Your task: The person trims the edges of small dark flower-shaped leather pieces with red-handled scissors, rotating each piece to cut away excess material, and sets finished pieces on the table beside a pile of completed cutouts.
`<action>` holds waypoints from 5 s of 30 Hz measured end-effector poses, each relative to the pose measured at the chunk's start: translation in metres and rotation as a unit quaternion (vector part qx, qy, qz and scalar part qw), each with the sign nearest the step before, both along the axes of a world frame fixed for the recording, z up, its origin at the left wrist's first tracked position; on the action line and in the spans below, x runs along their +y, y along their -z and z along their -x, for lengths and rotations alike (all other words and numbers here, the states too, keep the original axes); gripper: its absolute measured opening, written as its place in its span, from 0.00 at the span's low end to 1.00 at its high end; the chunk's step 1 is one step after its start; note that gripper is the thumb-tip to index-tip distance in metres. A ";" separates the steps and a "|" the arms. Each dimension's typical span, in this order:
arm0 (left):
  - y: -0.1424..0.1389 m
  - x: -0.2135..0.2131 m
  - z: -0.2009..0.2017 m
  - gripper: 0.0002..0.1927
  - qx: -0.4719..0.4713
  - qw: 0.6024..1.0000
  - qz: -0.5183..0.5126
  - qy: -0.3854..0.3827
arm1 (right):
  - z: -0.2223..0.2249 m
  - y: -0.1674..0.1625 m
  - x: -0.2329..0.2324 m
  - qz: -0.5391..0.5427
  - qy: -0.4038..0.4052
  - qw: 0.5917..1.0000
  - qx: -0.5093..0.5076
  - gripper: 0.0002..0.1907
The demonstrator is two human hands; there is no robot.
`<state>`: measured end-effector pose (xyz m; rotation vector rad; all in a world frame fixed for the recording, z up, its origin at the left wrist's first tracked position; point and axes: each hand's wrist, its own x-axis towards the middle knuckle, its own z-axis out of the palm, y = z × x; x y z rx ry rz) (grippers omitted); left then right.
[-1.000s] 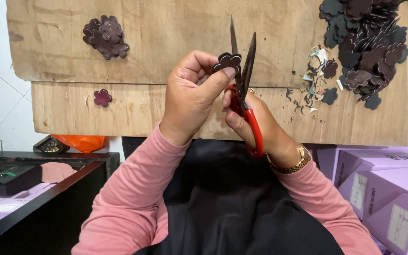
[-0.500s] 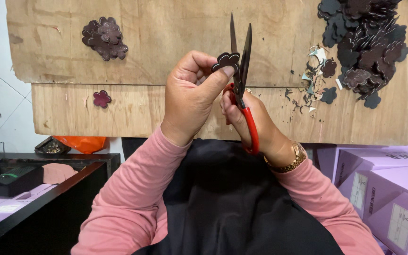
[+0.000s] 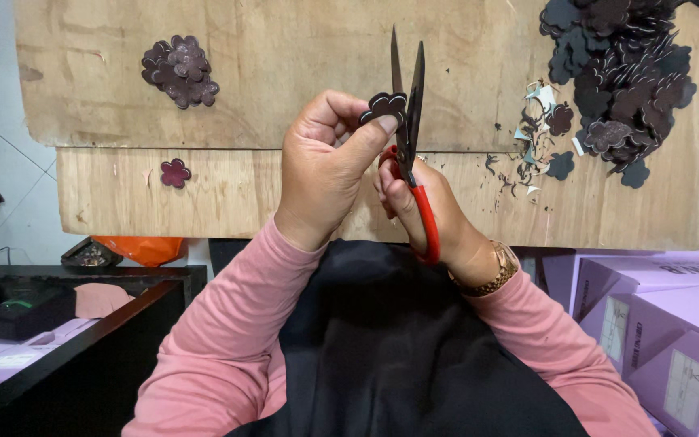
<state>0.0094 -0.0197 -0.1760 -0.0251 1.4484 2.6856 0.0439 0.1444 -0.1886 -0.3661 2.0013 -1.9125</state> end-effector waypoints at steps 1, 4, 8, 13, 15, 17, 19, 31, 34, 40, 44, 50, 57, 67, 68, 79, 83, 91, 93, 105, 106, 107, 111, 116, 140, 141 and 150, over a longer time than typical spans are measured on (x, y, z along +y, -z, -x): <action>0.000 0.000 0.000 0.06 -0.003 1.000 -0.004 0.000 | 0.000 0.000 0.000 0.003 0.000 1.000 -0.002 0.31; 0.001 -0.001 0.001 0.06 0.008 1.000 -0.001 0.001 | 0.002 -0.002 0.001 0.000 -0.012 1.000 0.010 0.31; 0.002 -0.003 0.002 0.06 0.007 1.000 -0.008 0.003 | 0.002 -0.002 0.002 0.013 -0.019 1.000 0.003 0.30; 0.000 -0.004 0.002 0.06 0.011 1.000 -0.015 0.005 | 0.002 0.001 0.003 0.014 -0.020 1.000 0.003 0.29; -0.001 -0.004 0.002 0.05 0.013 1.000 -0.005 0.008 | 0.002 0.001 0.004 0.005 -0.019 1.000 0.005 0.29; -0.002 -0.005 0.002 0.04 0.012 1.000 0.002 0.009 | 0.002 0.002 0.003 0.002 -0.018 1.000 0.005 0.29; -0.004 -0.005 0.002 0.03 0.010 1.000 0.007 0.008 | 0.003 0.002 0.003 0.003 -0.019 1.000 0.003 0.29; -0.005 -0.006 0.003 0.12 0.030 0.999 0.010 0.010 | 0.003 0.004 0.007 0.020 -0.040 0.999 -0.014 0.27; -0.004 -0.007 0.003 0.12 0.028 1.000 0.008 0.010 | 0.003 0.005 0.009 0.002 -0.041 0.999 -0.007 0.27; -0.004 -0.011 0.006 0.10 0.052 0.998 0.043 0.013 | 0.003 0.009 0.009 0.002 -0.046 0.999 0.008 0.25; -0.005 -0.011 0.006 0.10 0.036 0.999 0.033 0.013 | 0.003 0.011 0.009 0.009 -0.043 0.999 0.002 0.25; -0.002 -0.013 0.007 0.09 0.038 0.998 0.036 0.018 | 0.005 0.016 0.011 0.011 -0.049 0.999 0.004 0.25; 0.001 -0.017 0.011 0.08 0.043 0.998 0.044 0.025 | 0.007 0.017 0.013 -0.014 -0.043 0.999 0.012 0.26; -0.002 -0.022 0.013 0.06 0.045 0.992 0.110 0.049 | 0.013 0.013 0.016 -0.014 -0.070 0.996 0.054 0.32; -0.002 -0.022 0.013 0.06 0.046 0.991 0.115 0.049 | 0.014 0.013 0.016 -0.017 -0.069 0.996 0.059 0.32; 0.000 -0.020 0.012 0.06 0.053 0.991 0.115 0.047 | 0.012 0.017 0.013 0.017 -0.054 0.998 -0.004 0.34; 0.002 -0.019 0.013 0.06 0.043 0.995 0.068 0.055 | 0.013 0.020 0.015 -0.010 -0.046 0.999 0.015 0.34; 0.003 -0.022 0.014 0.05 0.033 0.997 0.053 0.039 | 0.015 0.039 0.018 0.085 -0.028 0.996 0.001 0.32; 0.003 -0.021 0.015 0.05 0.042 0.997 0.050 0.039 | 0.015 0.039 0.018 0.139 0.011 0.990 0.001 0.25; 0.000 -0.015 0.008 0.05 0.079 0.986 0.129 0.077 | 0.016 0.008 0.012 0.181 0.138 0.974 0.011 0.12; 0.000 -0.015 0.007 0.05 0.079 0.984 0.138 0.079 | 0.017 0.007 0.011 0.174 0.141 0.974 0.011 0.13; 0.000 -0.015 0.007 0.05 0.068 0.986 0.130 0.081 | 0.017 0.006 0.012 0.176 0.136 0.975 0.010 0.12; -0.002 -0.015 0.011 0.05 0.038 0.986 0.132 0.091 | 0.018 0.005 0.015 0.181 0.122 0.976 0.021 0.11; -0.002 -0.014 0.011 0.06 0.043 0.987 0.087 0.127 | 0.015 0.003 0.015 0.165 0.149 0.975 0.030 0.11; 0.003 -0.015 0.007 0.06 0.042 0.987 0.077 0.137 | 0.009 -0.001 0.010 0.142 0.155 0.975 0.073 0.12; 0.002 -0.015 0.007 0.06 0.052 0.986 0.059 0.147 | 0.010 0.000 0.011 0.153 0.155 0.974 0.058 0.11; 0.006 -0.015 0.009 0.09 0.028 0.989 0.037 0.142 | 0.009 0.006 0.021 0.128 0.156 0.979 0.030 0.09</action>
